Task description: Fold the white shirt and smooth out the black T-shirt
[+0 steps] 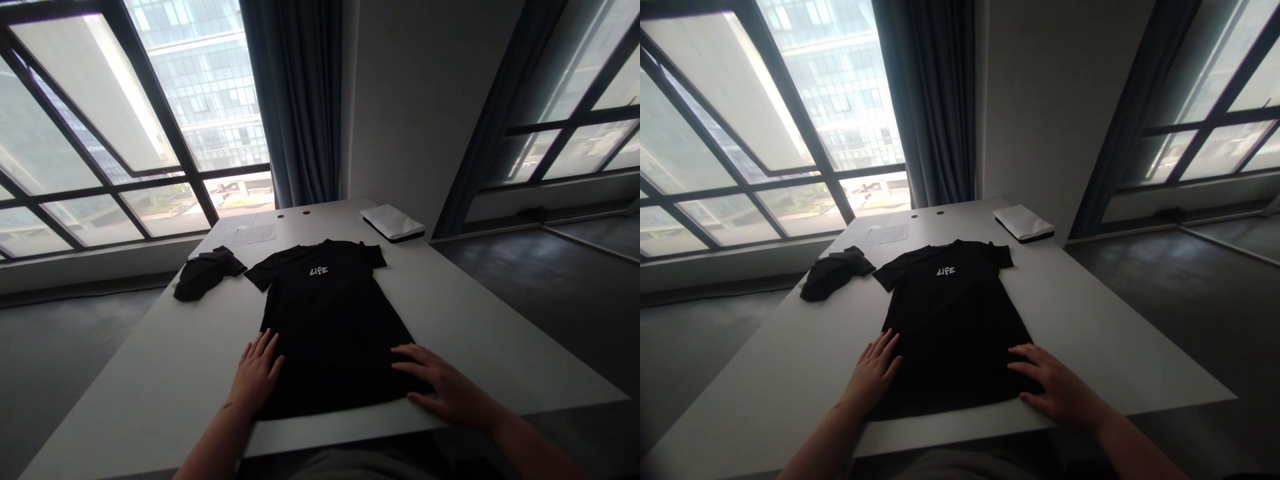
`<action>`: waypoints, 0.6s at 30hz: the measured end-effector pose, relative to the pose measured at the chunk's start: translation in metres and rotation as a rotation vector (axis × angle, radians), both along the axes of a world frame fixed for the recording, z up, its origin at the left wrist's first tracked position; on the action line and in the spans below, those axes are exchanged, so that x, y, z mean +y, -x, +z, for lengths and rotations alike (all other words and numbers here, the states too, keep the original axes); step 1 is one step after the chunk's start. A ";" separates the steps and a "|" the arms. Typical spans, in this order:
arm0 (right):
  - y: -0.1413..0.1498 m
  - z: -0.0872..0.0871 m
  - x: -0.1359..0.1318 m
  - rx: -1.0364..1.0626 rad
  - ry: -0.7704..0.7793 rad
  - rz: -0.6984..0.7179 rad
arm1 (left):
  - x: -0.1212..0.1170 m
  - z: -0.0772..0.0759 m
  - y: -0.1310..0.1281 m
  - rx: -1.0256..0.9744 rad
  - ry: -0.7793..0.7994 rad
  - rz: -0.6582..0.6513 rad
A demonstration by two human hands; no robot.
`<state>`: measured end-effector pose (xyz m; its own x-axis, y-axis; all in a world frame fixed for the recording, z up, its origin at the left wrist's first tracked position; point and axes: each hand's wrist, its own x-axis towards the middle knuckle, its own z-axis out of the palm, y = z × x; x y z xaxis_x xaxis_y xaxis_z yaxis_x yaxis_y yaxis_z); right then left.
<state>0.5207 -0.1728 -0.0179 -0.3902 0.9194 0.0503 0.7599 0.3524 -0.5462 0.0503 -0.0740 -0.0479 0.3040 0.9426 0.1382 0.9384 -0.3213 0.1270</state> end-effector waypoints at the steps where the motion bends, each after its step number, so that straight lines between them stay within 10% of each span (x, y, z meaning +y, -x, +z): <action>1: -0.003 0.000 -0.003 0.008 -0.023 -0.008 | 0.001 0.000 0.002 -0.005 -0.001 0.005; 11: -0.034 -0.019 -0.002 0.081 -0.247 -0.262 | 0.003 0.007 0.007 -0.036 0.004 0.020; 18: -0.051 -0.038 0.108 -0.070 -0.291 -0.281 | 0.022 0.026 -0.006 -0.012 0.037 0.112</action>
<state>0.5714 -0.0646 -0.0555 -0.1380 0.9419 0.3061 0.8804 0.2583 -0.3977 0.0560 -0.0517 -0.0215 0.1954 0.9750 0.1056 0.9664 -0.2097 0.1484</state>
